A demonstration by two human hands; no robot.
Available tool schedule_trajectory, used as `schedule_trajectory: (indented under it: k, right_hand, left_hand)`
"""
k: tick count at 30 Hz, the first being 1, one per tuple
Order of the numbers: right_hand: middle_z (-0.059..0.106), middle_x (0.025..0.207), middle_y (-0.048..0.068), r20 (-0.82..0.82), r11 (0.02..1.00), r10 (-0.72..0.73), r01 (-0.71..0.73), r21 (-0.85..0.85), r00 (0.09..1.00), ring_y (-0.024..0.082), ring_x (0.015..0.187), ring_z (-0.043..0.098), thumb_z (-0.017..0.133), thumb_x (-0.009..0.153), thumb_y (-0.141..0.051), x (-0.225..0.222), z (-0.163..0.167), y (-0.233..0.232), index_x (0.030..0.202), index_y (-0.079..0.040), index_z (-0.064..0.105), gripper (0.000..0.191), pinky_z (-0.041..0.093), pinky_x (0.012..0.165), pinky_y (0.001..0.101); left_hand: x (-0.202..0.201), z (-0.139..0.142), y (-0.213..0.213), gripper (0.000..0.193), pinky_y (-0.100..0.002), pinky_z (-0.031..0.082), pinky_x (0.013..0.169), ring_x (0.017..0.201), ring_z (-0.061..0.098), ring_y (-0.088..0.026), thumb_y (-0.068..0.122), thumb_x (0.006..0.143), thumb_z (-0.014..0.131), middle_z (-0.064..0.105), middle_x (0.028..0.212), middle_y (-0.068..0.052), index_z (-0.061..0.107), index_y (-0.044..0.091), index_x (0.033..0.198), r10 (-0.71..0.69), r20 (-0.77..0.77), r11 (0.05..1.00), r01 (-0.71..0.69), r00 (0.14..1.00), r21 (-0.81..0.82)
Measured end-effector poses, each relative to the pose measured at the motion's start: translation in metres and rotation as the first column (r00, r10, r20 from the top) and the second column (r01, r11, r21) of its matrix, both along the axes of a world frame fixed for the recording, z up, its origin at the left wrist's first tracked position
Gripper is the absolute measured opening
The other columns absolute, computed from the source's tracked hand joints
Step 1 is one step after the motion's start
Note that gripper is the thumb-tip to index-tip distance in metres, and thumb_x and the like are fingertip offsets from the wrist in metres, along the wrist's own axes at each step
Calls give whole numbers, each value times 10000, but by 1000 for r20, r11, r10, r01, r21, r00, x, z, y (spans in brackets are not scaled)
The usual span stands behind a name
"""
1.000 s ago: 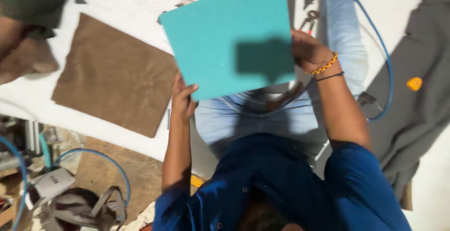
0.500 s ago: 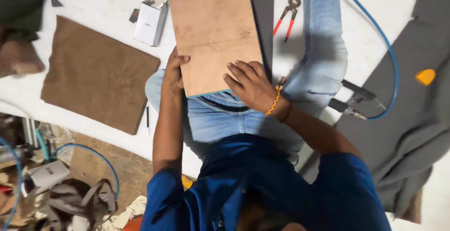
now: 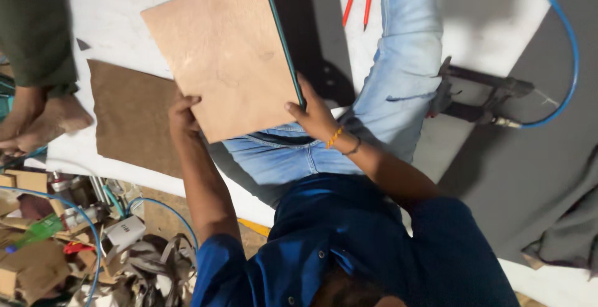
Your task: The person sits on the workshop floor and covers a flat board with brown fabric. They fold the fabric over the board, mark the board with a pen, press and smooth the fabric, and use a staple gun to fasten the fabric to the board, working the fabric taut by hand.
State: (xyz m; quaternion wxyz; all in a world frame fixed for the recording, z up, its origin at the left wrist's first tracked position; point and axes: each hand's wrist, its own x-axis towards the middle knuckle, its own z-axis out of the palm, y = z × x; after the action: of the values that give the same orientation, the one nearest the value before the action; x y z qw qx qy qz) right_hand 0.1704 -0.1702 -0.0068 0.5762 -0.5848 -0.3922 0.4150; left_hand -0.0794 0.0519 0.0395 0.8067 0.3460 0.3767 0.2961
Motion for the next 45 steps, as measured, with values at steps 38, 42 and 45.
schedule_trajectory:
  k: [38,42,45]
  right_hand:
    - [650,1174,229,446,777,221,120,-618,867,427,1133,601,867,715,-200,68,-67,33,1121,-22,655,492,494,956,473]
    - [687,1176,207,408,797,272,33,-603,872,399,1144,638,838,763,-213,72,-74,33,1148,-49,687,445,524,969,454]
    - [654,1171,259,597,928,180,67,-368,782,413,1041,641,854,835,-206,82,-81,32,1240,23,628,517,527,904,472]
  left_hand:
    - [101,-103,-20,595,-393,503,924,1017,563,-307,262,927,746,541,1158,-173,550,83,1460,259,-785,839,271,562,472]
    - [104,-88,-24,628,-414,515,919,1057,598,-353,260,914,768,570,1243,-234,523,19,1439,361,-788,770,316,499,554]
    - [93,-54,-32,493,-455,511,932,1070,604,-393,194,910,788,618,1176,-234,589,-40,1295,521,-592,586,246,614,772]
